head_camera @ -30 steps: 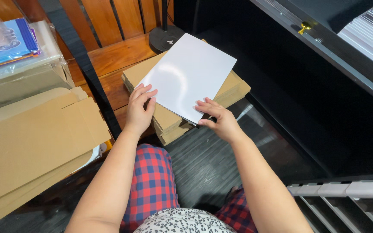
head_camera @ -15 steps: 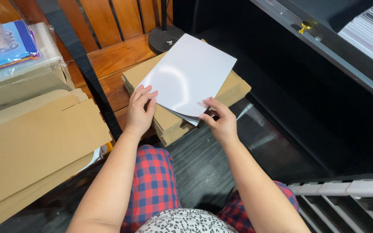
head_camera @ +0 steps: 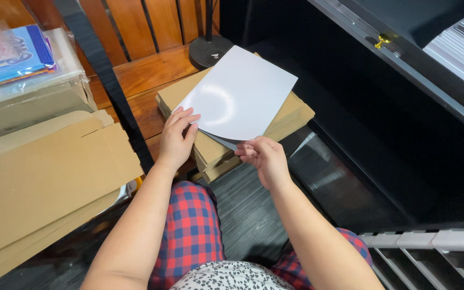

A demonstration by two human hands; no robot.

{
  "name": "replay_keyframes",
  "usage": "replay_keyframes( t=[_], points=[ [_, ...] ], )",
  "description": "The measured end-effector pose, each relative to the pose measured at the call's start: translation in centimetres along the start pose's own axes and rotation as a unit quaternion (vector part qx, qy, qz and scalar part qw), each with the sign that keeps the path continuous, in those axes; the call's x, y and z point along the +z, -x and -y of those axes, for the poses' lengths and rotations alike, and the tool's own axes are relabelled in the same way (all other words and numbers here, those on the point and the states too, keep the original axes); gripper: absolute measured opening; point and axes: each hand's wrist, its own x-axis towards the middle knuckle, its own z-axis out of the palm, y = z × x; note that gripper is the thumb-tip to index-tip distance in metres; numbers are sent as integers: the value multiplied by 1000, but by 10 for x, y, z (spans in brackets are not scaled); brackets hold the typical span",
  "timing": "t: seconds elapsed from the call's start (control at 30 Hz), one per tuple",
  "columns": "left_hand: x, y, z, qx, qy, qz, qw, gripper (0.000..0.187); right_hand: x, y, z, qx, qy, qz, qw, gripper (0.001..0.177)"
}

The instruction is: The person repeatedly picks up sheets of white paper from a cardboard box on the floor and places them onto a stack on a black shelf. The person handles the papers by hand, moving them from the box to the shelf in a repetitive manner.

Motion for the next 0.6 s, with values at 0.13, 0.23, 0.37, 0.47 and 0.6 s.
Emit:
replay_keyframes(
  t=[0.13,0.23,0.37,0.47,0.6],
  points=[
    [-8,6,-12,-15,6,-34,999,27,19,8,12,85,-40,7,996,32],
    [-17,14,-25,-64,38,-51,996,23,19,4,7,125,-82,14,989,35],
    [-18,25,-27,-93,27,-95,991,19,10,-11,-12,131,-56,-33,989,23],
    [-16,29,-37,-139,53,-86,985,15,8,-19,-16,130,-77,-41,988,25],
    [-31,20,-73,-257,272,29,927,24,8,-23,-7,134,-122,-51,982,20]
  ],
)
